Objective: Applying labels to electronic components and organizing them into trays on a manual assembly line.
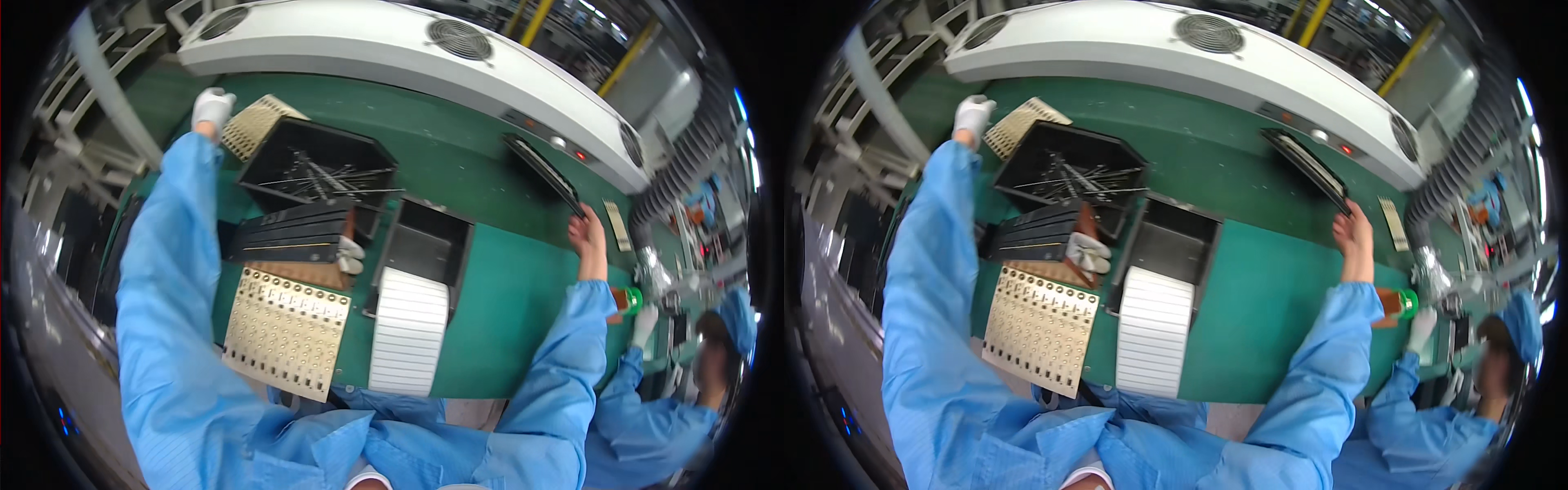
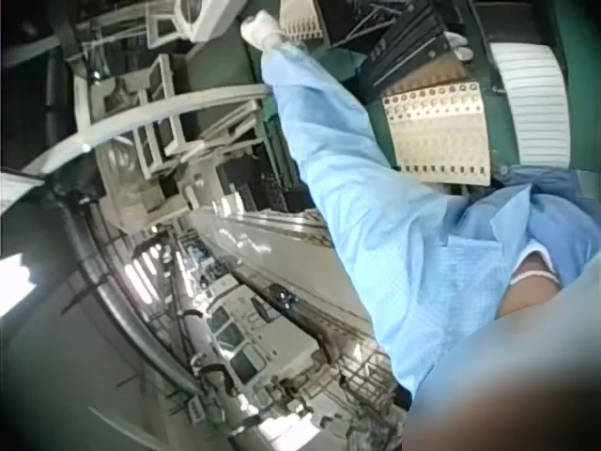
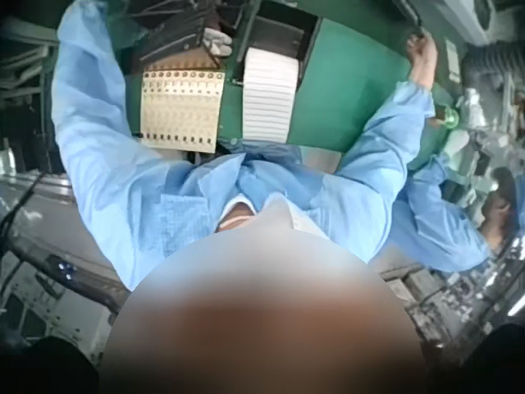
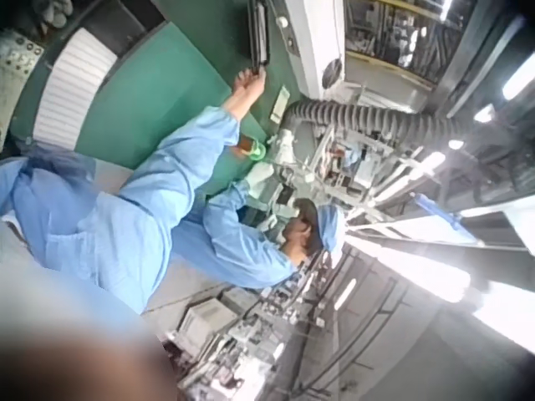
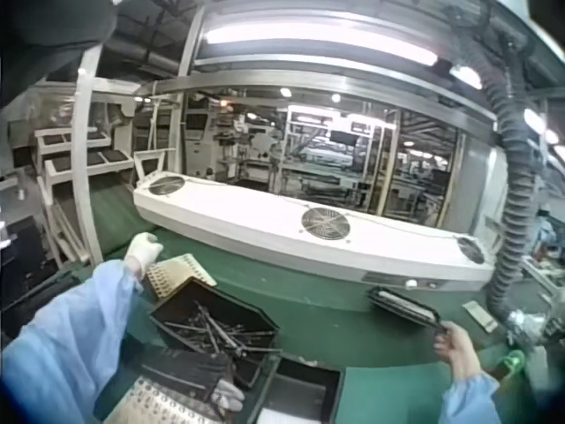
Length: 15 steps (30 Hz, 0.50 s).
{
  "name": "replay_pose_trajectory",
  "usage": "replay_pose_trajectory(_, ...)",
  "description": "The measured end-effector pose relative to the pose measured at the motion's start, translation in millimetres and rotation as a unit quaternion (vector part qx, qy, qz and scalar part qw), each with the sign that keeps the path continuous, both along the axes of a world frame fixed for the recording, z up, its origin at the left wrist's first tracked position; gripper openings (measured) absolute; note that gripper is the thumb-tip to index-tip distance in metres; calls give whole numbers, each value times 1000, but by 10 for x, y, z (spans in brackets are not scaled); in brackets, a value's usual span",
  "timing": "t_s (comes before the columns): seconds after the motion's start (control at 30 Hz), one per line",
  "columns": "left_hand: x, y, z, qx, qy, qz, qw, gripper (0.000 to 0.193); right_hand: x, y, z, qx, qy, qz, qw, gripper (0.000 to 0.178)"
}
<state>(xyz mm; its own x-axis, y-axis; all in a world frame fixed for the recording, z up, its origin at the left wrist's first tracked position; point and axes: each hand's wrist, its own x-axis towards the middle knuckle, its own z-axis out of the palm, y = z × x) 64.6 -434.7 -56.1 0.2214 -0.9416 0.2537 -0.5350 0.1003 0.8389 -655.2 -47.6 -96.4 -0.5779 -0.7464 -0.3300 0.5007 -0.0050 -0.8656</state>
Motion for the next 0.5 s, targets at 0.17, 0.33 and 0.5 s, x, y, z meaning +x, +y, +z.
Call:
replay_pose_trajectory(0.17, -1729, 2206, 1333, 34, 101, -412, 905, 38, 129, 353, 324, -14, 10, -59, 998, 20)
replay_pose_trajectory(0.33, -3395, 2821, 1013, 354, 193, -481, 778, 62, 185, 589, 369, -14, -27, -44, 999, 17)
replay_pose_trajectory(0.5, -5660, 2842, 55, 444, 56, -422, 788, 47, -33, 1588, 355, 19, -10, -103, 994, 19)
